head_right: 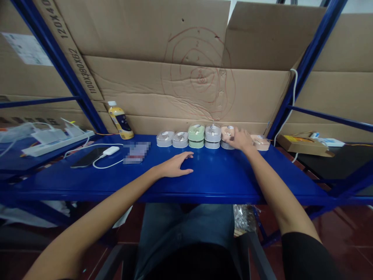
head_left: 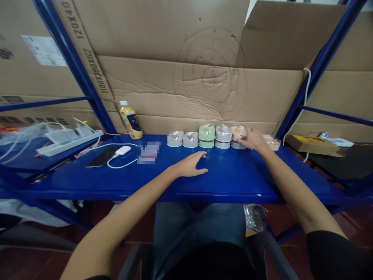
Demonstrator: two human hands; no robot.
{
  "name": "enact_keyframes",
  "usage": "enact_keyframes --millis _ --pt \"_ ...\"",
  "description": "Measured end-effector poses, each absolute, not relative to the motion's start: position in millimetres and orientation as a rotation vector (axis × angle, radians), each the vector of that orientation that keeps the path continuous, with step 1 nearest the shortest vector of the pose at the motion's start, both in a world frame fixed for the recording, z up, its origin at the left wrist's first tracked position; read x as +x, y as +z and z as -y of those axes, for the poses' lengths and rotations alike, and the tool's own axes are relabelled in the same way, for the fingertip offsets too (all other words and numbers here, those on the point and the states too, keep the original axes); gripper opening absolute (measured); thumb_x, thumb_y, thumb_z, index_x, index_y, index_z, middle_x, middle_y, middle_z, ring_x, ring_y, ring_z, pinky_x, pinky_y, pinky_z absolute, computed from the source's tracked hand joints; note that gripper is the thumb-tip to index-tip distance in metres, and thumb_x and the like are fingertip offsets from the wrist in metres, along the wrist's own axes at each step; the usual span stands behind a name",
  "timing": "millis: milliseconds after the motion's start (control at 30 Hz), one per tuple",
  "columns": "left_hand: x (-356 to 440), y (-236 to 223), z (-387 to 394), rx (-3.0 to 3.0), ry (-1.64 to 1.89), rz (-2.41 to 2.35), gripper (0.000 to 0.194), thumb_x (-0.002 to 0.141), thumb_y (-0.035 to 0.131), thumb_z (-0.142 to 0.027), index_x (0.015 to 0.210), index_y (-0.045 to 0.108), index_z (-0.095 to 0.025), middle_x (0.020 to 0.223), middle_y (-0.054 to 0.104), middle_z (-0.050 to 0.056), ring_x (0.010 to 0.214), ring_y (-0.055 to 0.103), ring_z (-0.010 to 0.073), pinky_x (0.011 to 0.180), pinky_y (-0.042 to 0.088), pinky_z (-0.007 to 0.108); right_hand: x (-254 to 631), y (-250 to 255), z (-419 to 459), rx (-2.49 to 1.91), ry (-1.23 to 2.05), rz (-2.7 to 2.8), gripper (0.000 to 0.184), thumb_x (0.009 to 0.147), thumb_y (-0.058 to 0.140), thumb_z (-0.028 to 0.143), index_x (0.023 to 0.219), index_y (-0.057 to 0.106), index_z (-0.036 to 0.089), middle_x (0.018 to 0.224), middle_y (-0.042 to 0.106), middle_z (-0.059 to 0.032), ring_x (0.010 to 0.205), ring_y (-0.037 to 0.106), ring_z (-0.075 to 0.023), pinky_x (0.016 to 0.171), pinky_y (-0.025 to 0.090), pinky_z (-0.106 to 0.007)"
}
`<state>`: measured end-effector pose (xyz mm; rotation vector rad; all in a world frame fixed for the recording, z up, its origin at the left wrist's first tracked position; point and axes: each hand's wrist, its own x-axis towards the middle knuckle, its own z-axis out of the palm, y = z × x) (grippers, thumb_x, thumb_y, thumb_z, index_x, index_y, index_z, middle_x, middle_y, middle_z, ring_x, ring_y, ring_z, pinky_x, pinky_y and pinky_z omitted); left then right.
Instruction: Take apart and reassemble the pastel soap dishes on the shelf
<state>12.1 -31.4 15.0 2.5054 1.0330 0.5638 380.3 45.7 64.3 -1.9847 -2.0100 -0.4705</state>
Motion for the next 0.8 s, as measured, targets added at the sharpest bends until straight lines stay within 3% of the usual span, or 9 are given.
enact_keyframes --millis 333,433,567,667,800 --pt "11.1 13.9 29.9 2.520 0.608 -0.984 0.077 0.088 0.072 -0.059 0.150 0.053 -0.018 0.149 0.060 0.018 0.138 0.059 0.0385 0.116 0.048 0.056 354.7 54.1 -51.2 -1.983 -0.450 1.758 0.067 0.092 0.055 0.057 0.139 0.059 0.009 0.124 0.067 -0.0281 0.116 0.063 -0.0428 0.099 0.046 -0.052" --pt "10.9 12.9 29.8 2.533 0.593 -0.987 0.079 0.089 0.072 -0.059 0.151 0.050 -0.017 0.150 0.059 0.019 0.138 0.059 0.0385 0.117 0.047 0.057 365.0 58.9 -46.0 -1.904 -0.452 1.661 0.069 0.092 0.055 0.053 0.141 0.057 0.005 0.125 0.065 -0.0299 0.119 0.059 -0.0447 0.102 0.045 -0.055" --pt "11.0 11.4 28.0 2.482 0.658 -0.985 0.081 0.087 0.074 -0.059 0.152 0.049 -0.017 0.147 0.060 0.019 0.136 0.060 0.0381 0.116 0.048 0.058 367.5 74.0 -30.9 -1.644 -0.403 1.564 0.079 0.092 0.056 0.052 0.155 0.045 0.006 0.140 0.059 -0.0299 0.132 0.052 -0.0456 0.110 0.042 -0.059" --pt "7.1 9.5 19.0 2.320 0.839 -0.964 0.090 0.081 0.082 -0.060 0.152 0.046 -0.017 0.144 0.061 0.021 0.133 0.062 0.0371 0.114 0.050 0.057 351.4 79.3 -14.6 -1.353 -0.171 1.719 0.073 0.090 0.061 0.050 0.153 0.051 0.014 0.146 0.061 -0.0216 0.133 0.057 -0.0400 0.112 0.045 -0.056" --pt "-6.6 7.5 0.4 2.068 1.044 -0.883 0.115 0.067 0.092 -0.057 0.159 0.034 -0.019 0.147 0.057 0.024 0.138 0.059 0.0381 0.119 0.044 0.062 310.4 64.1 4.8 -0.984 0.372 2.113 0.062 0.085 0.068 0.045 0.143 0.063 0.023 0.142 0.069 -0.0118 0.128 0.065 -0.0340 0.110 0.050 -0.054"
